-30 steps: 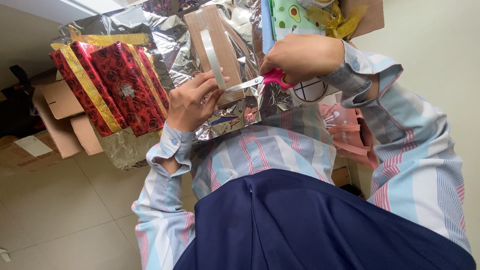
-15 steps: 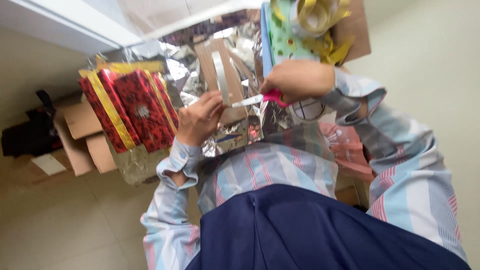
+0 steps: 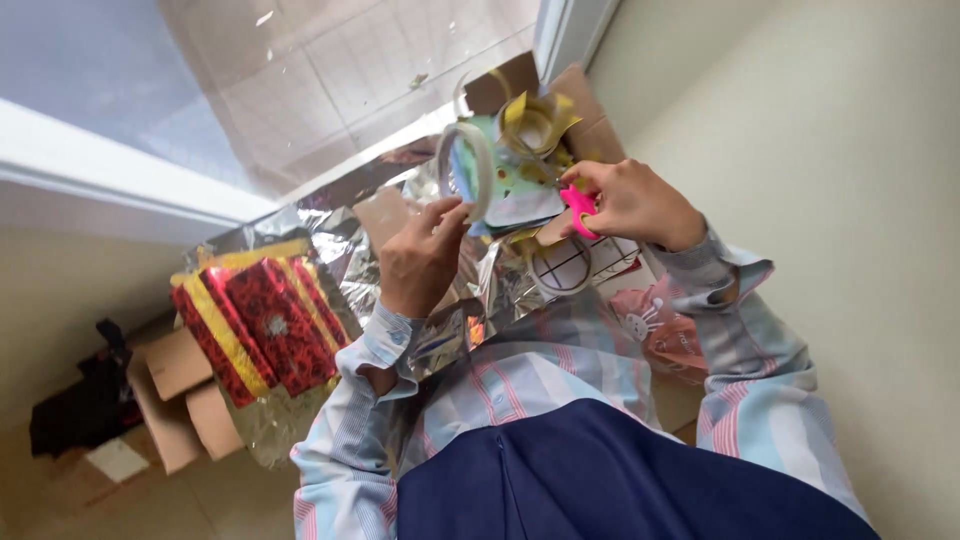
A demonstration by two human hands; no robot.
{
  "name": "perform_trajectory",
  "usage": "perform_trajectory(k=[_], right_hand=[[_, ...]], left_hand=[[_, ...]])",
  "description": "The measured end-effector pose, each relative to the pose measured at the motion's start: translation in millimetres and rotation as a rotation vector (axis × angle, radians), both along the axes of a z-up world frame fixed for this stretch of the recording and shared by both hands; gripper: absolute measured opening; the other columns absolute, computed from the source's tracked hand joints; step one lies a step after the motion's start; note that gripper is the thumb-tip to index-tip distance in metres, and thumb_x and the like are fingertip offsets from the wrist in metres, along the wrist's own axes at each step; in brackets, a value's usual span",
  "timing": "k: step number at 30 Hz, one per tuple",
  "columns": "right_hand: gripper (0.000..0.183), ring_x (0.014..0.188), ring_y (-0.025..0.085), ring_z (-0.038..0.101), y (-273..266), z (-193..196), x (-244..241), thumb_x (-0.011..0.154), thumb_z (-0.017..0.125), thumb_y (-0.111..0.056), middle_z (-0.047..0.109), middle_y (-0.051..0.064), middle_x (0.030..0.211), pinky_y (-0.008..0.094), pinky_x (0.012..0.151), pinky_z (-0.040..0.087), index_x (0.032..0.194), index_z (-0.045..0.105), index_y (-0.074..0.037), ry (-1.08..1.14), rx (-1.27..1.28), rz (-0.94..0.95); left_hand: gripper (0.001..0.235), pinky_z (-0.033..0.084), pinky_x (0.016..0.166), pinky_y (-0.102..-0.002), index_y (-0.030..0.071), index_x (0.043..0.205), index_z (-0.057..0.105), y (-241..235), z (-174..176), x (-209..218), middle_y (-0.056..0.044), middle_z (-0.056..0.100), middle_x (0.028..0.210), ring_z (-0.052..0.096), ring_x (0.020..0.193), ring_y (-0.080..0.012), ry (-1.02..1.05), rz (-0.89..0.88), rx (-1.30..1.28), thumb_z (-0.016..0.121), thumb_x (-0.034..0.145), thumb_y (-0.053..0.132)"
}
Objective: Assembling a small cardboard structure using tape and scissors
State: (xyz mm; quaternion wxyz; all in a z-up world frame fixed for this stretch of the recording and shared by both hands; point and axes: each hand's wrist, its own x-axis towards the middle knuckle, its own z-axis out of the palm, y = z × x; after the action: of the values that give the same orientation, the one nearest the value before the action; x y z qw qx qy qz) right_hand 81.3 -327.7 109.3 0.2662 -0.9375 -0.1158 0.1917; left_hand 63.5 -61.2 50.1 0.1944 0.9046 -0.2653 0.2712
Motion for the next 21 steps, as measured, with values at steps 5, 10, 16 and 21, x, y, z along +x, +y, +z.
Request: perform_trajectory(k=[5,10,16,21], right_hand=[[0.043,0.082,0.030,0.068,-3.1,-27.2,8.7,0.069,0.065,-0.027,0.071,0.009,0.085,0.044,0.075,0.052,0.111,0.061,-0.015,-0.123,0.051,-0.209],[0.045,0.079,0.028,0.068,-12.2,-75.9,23.3,0.064,0.069,-0.027,0.070,0.006,0.087,0.040,0.072,0.054,0.107,0.065,-0.015,-0.293,-0.017,-0.285],[0.042,0.078,0.034,0.067,3.3,-53.1,22.2,0.068,0.066,-0.021,0.067,0.011,0.082,0.047,0.072,0.053,0.108,0.061,-0.008,-0.209,0.092,-0.290],[0.045,0.077,0.037,0.066,3.7,-99.9,27.6,0.067,0.068,-0.022,0.060,0.010,0.080,0.053,0.069,0.053,0.108,0.050,-0.015,-0.240,-0.022,-0.185]], left_hand=[[0.016,0.051,0.053,-0.025,0.024,0.104,0.062,-36.7,-8.9,22.0,0.004,0.058,0.091,0.063,0.070,-0.0162,0.014,-0.100,0.102,0.060,0.088,0.020],[0.017,0.049,0.048,-0.027,0.025,0.102,0.063,-58.5,-13.0,34.9,0.002,0.049,0.086,0.057,0.069,-0.0175,0.003,-0.109,0.152,0.061,0.085,0.021],[0.017,0.043,0.050,-0.026,0.024,0.097,0.069,-67.4,-38.1,44.9,-0.003,0.048,0.083,0.050,0.070,-0.0180,0.044,-0.116,0.222,0.062,0.084,0.016],[0.025,0.038,0.064,-0.034,0.024,0.108,0.063,-67.2,-50.7,44.8,0.001,0.050,0.090,0.049,0.079,-0.0192,0.104,-0.149,0.195,0.063,0.083,0.026]])
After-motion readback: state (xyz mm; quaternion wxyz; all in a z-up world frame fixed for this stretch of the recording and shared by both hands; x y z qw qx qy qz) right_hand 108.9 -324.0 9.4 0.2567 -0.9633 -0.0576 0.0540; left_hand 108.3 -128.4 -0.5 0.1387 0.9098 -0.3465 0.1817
